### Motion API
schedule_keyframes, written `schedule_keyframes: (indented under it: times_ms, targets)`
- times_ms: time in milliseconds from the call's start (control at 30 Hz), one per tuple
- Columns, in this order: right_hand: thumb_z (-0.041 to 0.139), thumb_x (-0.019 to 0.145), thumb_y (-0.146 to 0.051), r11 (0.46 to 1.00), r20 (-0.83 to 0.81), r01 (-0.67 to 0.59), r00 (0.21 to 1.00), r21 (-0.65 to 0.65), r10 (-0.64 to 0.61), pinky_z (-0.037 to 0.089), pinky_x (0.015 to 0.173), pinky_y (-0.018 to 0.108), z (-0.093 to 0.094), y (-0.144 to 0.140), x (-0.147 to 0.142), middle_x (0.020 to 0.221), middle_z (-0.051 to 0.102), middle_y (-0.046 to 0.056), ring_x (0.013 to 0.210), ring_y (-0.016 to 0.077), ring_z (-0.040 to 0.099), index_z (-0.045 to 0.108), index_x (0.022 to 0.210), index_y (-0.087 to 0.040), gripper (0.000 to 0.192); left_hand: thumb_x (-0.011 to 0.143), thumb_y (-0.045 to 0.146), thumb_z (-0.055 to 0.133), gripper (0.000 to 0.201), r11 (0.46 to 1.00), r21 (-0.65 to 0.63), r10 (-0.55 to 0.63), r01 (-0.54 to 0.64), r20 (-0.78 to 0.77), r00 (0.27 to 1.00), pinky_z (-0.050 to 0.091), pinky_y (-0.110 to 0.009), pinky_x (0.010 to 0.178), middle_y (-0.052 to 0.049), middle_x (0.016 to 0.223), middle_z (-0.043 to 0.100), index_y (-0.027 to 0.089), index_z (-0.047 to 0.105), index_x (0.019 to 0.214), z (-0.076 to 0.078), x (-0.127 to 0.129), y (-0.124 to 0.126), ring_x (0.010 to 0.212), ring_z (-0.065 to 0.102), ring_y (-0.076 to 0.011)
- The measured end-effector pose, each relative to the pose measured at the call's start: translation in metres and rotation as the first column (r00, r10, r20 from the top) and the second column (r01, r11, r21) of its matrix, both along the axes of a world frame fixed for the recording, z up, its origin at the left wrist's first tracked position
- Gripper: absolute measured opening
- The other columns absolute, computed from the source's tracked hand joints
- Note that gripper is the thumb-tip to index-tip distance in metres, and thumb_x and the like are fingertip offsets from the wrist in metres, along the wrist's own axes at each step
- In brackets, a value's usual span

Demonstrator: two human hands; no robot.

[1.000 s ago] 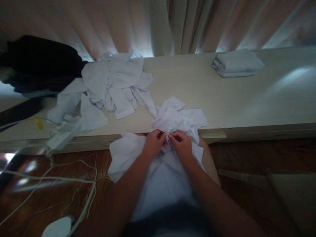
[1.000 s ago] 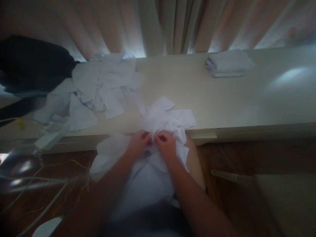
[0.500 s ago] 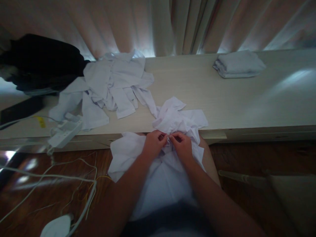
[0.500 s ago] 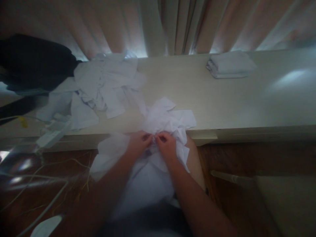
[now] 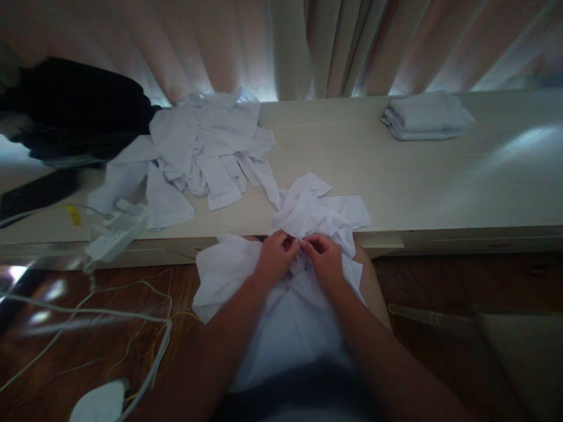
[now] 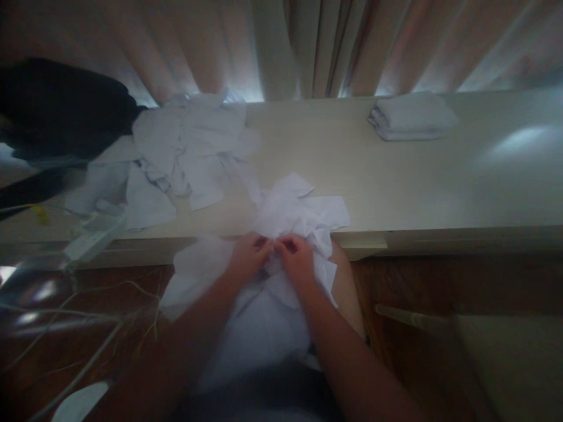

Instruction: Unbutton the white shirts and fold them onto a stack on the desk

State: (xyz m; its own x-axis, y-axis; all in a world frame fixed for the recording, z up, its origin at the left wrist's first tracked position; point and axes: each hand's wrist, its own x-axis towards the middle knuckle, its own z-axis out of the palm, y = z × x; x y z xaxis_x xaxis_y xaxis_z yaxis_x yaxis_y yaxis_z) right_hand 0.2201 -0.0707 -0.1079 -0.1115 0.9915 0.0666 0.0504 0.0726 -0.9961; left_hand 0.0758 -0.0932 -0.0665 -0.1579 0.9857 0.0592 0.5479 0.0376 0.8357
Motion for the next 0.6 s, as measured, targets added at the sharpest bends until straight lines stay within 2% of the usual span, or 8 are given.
schedule_keyframes:
  times_ms: [133, 333, 500, 600]
  targets:
    - [0.072, 0.080, -0.037, 1.000, -0.017, 0.001, 1.000, -0.005, -0.001, 0.054, 0.070, 0.032, -0.003, 0.001, 0.002, 0.079, 0.072, 0.004, 0.074, 0.0199, 0.066, 0.072, 0.082, -0.020, 0.017, 0.082, 0.034, 0.063, 0.020, 0.992, -0.124, 0.064, -0.038, 0.213, 0.975, 0.039, -0.024, 0.051, 0.001, 0.057, 0.063, 0.018, 0.063, 0.071, 0.006, -0.001, 0.001, 0.052, 0.056, -0.0137]
    - [0.073, 0.079, -0.035, 1.000, -0.010, 0.019, 1.000, -0.007, -0.019, 0.052, 0.069, 0.031, 0.001, 0.002, 0.002, 0.078, 0.071, 0.003, 0.073, 0.0192, 0.065, 0.071, 0.082, -0.020, 0.015, 0.080, 0.035, 0.067, 0.021, 0.953, -0.301, 0.098, 0.028, 0.395, 0.913, 0.034, -0.023, 0.041, 0.003, 0.048, 0.059, 0.018, 0.060, 0.070, 0.012, -0.001, 0.005, 0.039, 0.048, -0.0109]
    - [0.073, 0.078, -0.034, 0.999, -0.057, 0.039, 0.998, -0.007, -0.039, 0.051, 0.070, 0.029, 0.003, 0.003, -0.002, 0.082, 0.068, 0.002, 0.075, 0.0176, 0.063, 0.067, 0.086, -0.021, 0.017, 0.083, 0.040, 0.065, 0.023, 0.964, -0.258, 0.055, 0.064, 0.430, 0.901, 0.034, -0.022, 0.041, 0.005, 0.049, 0.055, 0.019, 0.056, 0.076, 0.006, 0.002, 0.005, 0.040, 0.048, -0.0104]
    - [0.073, 0.078, -0.034, 0.999, -0.138, 0.007, 0.990, -0.035, -0.012, 0.051, 0.068, 0.028, 0.006, 0.002, -0.003, 0.086, 0.065, 0.000, 0.075, 0.0159, 0.062, 0.065, 0.109, -0.023, 0.034, 0.086, 0.043, 0.060, 0.023, 0.976, -0.204, 0.020, 0.075, 0.427, 0.904, 0.036, -0.022, 0.042, 0.007, 0.051, 0.053, 0.021, 0.054, 0.081, 0.003, 0.004, 0.004, 0.041, 0.048, -0.0107]
